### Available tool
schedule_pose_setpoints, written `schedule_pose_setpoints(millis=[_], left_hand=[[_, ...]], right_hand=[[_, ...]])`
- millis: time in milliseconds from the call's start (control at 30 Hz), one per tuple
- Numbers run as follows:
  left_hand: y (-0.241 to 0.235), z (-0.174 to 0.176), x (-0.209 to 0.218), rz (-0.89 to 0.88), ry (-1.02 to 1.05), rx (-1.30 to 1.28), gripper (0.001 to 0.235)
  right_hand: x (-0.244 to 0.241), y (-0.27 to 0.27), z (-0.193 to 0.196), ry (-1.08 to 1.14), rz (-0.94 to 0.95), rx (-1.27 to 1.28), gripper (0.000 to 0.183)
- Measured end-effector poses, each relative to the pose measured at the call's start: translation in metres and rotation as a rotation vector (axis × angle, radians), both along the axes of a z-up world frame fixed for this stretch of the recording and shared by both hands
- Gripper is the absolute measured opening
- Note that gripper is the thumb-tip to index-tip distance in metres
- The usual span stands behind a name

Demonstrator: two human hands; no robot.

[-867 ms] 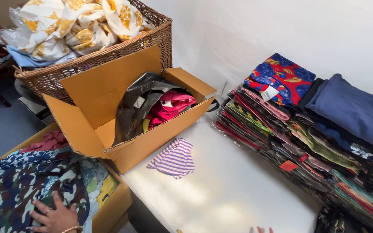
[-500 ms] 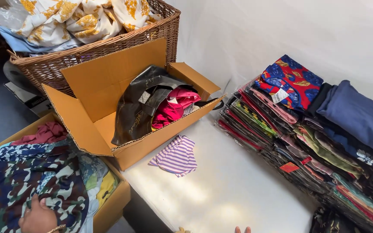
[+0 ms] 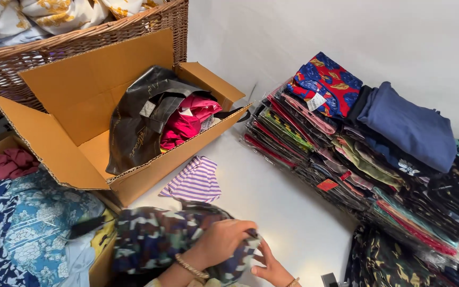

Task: The person folds a camouflage-patterned garment and a blue floral garment on a white table. They then unfold a light blue floral top, smooth it out, and fold it neatly. The person places the folded items into a cardboard box.

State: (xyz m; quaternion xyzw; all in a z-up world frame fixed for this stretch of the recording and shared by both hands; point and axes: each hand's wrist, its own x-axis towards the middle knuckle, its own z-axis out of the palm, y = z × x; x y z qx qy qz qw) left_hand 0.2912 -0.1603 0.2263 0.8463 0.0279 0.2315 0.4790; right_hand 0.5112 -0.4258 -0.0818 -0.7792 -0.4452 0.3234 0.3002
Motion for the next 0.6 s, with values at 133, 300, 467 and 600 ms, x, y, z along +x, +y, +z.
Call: schedule_pose_setpoints(millis=[133,300,467,600], left_hand=[[-0.061,0.011,0.054,-0.540,0.160,0.188,0.054],[-0.047,-0.109,0.053,-0.701,0.391,0.179,0.061],[0.002,-0.191,0.045,-0.364,0.772,0.042,0.078],[0.000,-0.168,0.066,-0.254,0.874,0.368,0.100]], right_hand=[[-0.003,0.004,0.015,0.961,-0.227,0.663,0.030],[0.027,-0.091,0.026,0.945,-1.202,0.578,0.026],[0.004,-0.138,0.071,1.011,-1.271,0.799,0.032],[-0.012,-0.093,0.128,1.009,-1.168,0.795,0.040]])
